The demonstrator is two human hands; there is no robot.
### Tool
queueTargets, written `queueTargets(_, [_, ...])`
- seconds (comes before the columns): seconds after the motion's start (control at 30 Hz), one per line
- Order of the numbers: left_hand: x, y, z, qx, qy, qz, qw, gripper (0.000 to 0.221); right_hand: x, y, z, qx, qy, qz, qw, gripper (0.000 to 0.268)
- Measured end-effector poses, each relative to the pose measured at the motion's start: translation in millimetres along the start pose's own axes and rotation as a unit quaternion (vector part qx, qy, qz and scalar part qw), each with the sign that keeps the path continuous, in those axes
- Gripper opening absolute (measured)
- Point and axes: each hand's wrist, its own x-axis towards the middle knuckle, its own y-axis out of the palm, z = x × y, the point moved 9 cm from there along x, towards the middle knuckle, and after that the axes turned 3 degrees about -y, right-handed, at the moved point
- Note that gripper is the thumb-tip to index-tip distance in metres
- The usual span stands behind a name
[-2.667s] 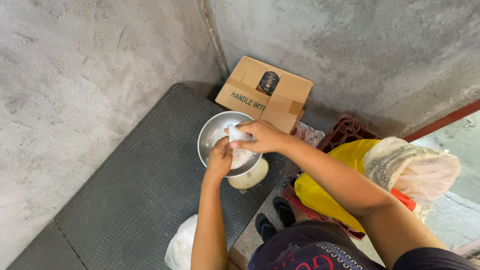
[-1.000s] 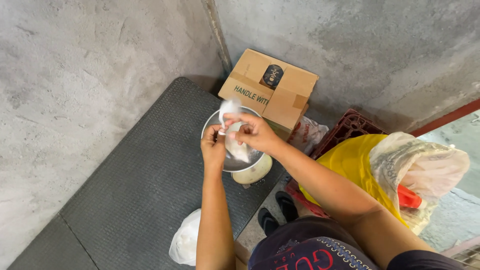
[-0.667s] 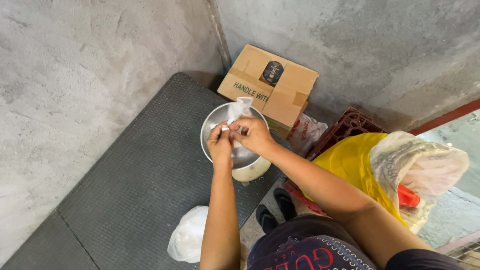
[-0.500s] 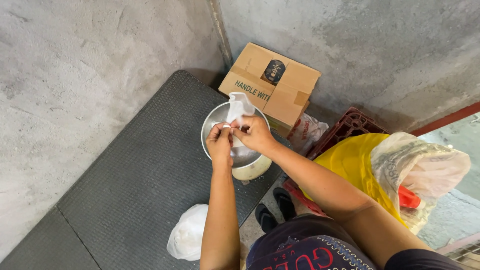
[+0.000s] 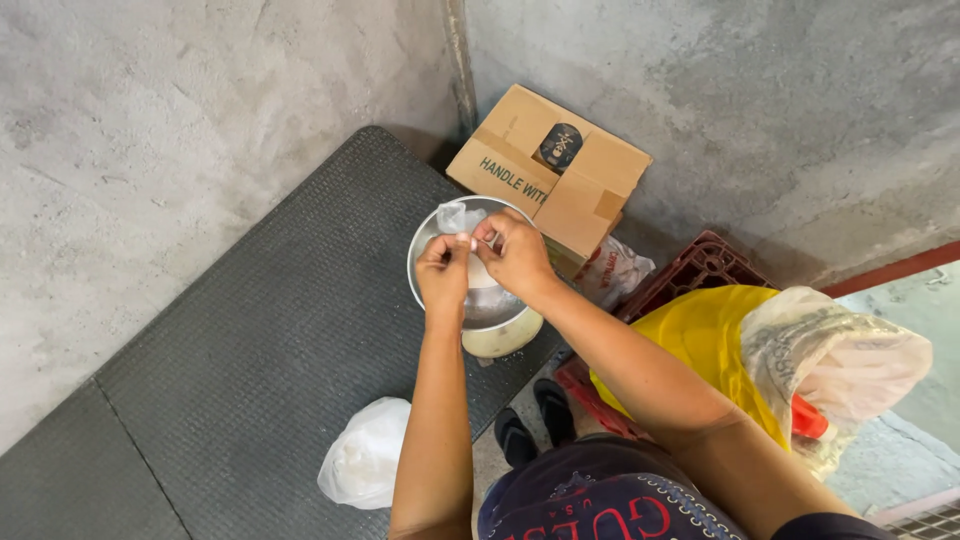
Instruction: Measuring and bagging white powder from a large sack into small plastic bags using a scale and a scoop.
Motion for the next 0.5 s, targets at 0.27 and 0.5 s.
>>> queueTargets(0.27, [-17.6, -1.4, -51.5, 0.164, 0.006, -0.038, 0.986, 0.015, 5.5, 0.7, -12.2, 0.056, 0.025, 0.046, 0.997, 0.011])
queueTargets(0.5, [-23.1, 9.7, -70.2, 0.238, 0.164, 0.027, 0.957, 0.012, 27.1, 11.3, -24.0, 0.129, 0.035, 0.073, 0.988, 0.007])
